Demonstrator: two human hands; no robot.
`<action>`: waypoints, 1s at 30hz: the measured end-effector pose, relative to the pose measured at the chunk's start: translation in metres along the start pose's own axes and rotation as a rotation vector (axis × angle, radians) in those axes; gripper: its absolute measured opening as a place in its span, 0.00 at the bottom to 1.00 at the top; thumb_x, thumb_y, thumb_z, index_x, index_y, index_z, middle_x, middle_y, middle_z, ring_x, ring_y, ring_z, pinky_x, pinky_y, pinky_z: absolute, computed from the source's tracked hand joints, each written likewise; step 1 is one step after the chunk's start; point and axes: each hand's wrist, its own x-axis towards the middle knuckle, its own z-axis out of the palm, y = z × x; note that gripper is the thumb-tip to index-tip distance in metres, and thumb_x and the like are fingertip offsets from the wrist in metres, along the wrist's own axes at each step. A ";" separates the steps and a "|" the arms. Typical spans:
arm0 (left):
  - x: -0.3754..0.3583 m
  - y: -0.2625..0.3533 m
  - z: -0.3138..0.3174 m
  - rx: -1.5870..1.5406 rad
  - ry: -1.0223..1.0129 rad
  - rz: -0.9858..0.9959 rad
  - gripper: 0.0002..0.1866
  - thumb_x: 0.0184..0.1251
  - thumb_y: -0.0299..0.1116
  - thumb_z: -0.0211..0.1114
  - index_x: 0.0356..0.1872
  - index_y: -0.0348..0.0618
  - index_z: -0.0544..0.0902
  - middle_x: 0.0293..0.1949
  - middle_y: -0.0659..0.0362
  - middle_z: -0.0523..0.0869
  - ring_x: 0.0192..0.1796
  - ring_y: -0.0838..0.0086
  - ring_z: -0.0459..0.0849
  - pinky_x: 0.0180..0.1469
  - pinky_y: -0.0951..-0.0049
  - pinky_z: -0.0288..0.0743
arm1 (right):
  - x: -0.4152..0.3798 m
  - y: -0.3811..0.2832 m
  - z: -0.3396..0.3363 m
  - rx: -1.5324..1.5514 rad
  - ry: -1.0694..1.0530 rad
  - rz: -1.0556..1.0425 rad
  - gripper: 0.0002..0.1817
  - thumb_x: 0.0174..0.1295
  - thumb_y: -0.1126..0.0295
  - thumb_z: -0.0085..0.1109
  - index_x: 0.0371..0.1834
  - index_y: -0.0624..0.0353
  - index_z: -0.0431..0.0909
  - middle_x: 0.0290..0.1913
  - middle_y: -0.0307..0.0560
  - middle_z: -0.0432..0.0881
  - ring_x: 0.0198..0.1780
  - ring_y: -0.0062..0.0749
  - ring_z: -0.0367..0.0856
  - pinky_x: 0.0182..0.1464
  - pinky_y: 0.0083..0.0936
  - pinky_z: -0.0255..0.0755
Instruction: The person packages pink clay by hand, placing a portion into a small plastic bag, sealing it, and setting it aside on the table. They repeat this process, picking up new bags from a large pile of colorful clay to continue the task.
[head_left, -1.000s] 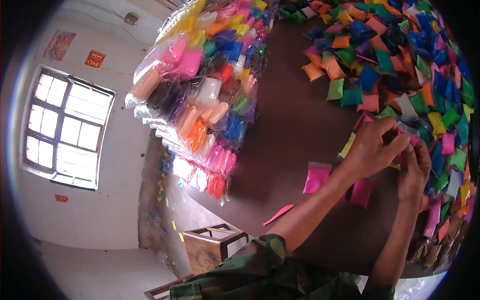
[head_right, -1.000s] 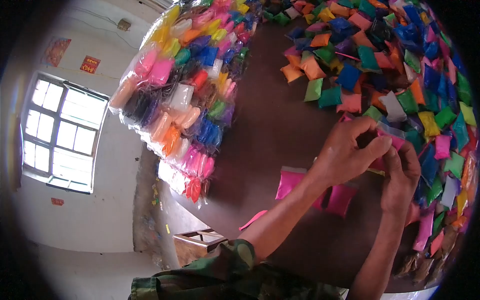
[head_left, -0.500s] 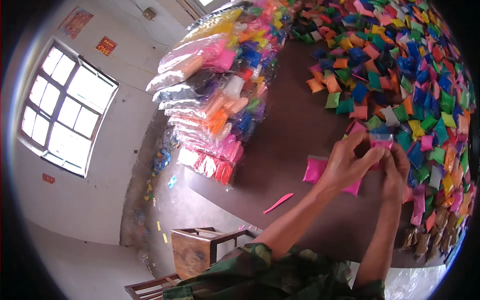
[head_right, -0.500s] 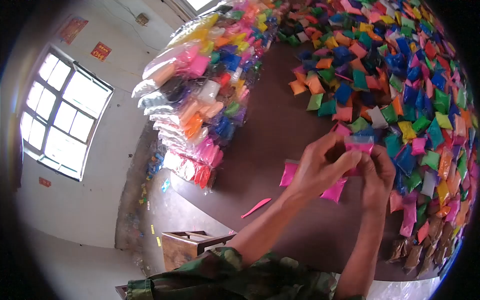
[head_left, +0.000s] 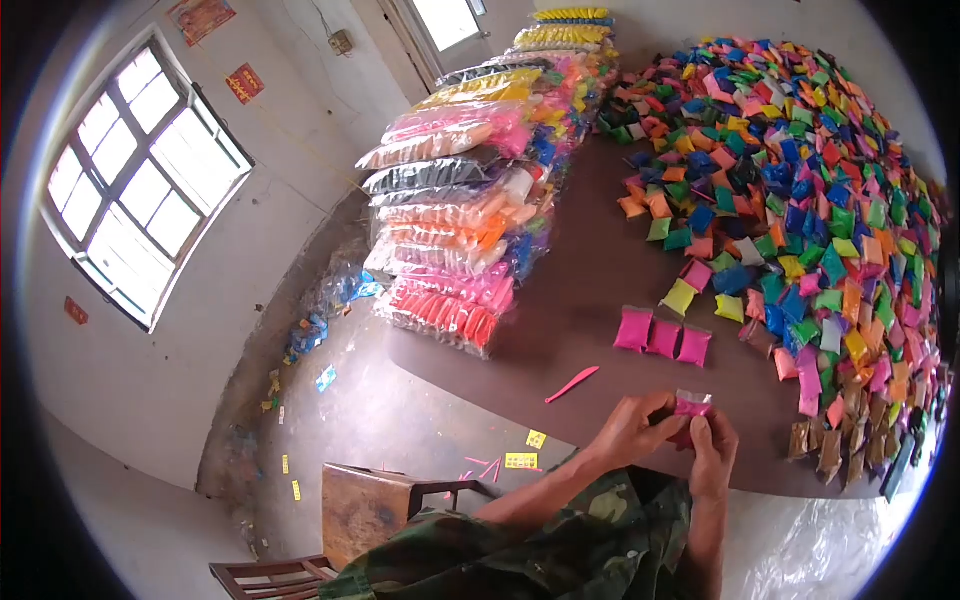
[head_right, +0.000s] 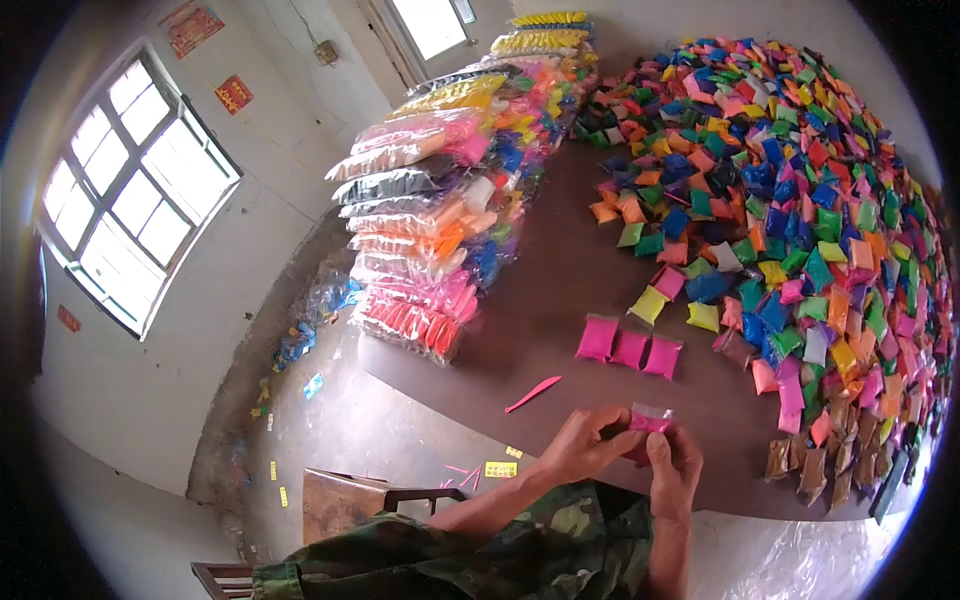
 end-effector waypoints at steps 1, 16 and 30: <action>-0.008 -0.003 0.002 -0.045 0.017 0.007 0.12 0.77 0.33 0.70 0.48 0.31 0.85 0.37 0.63 0.88 0.41 0.81 0.85 0.42 0.72 0.82 | -0.006 0.003 0.002 0.021 0.005 0.011 0.14 0.78 0.60 0.63 0.48 0.62 0.84 0.37 0.36 0.84 0.35 0.19 0.79 0.38 0.21 0.74; -0.048 -0.023 0.003 -0.147 0.094 -0.038 0.14 0.78 0.35 0.71 0.49 0.30 0.86 0.37 0.60 0.90 0.39 0.79 0.86 0.40 0.72 0.82 | -0.029 0.012 0.027 0.078 0.072 -0.040 0.11 0.75 0.68 0.66 0.52 0.64 0.85 0.44 0.38 0.87 0.41 0.21 0.82 0.46 0.24 0.79; -0.045 -0.020 -0.002 -0.262 0.091 -0.091 0.18 0.78 0.39 0.71 0.52 0.30 0.87 0.42 0.57 0.92 0.44 0.77 0.87 0.48 0.72 0.82 | -0.016 0.024 0.011 0.081 -0.012 0.071 0.12 0.72 0.75 0.68 0.55 0.68 0.85 0.46 0.39 0.89 0.47 0.21 0.84 0.53 0.25 0.81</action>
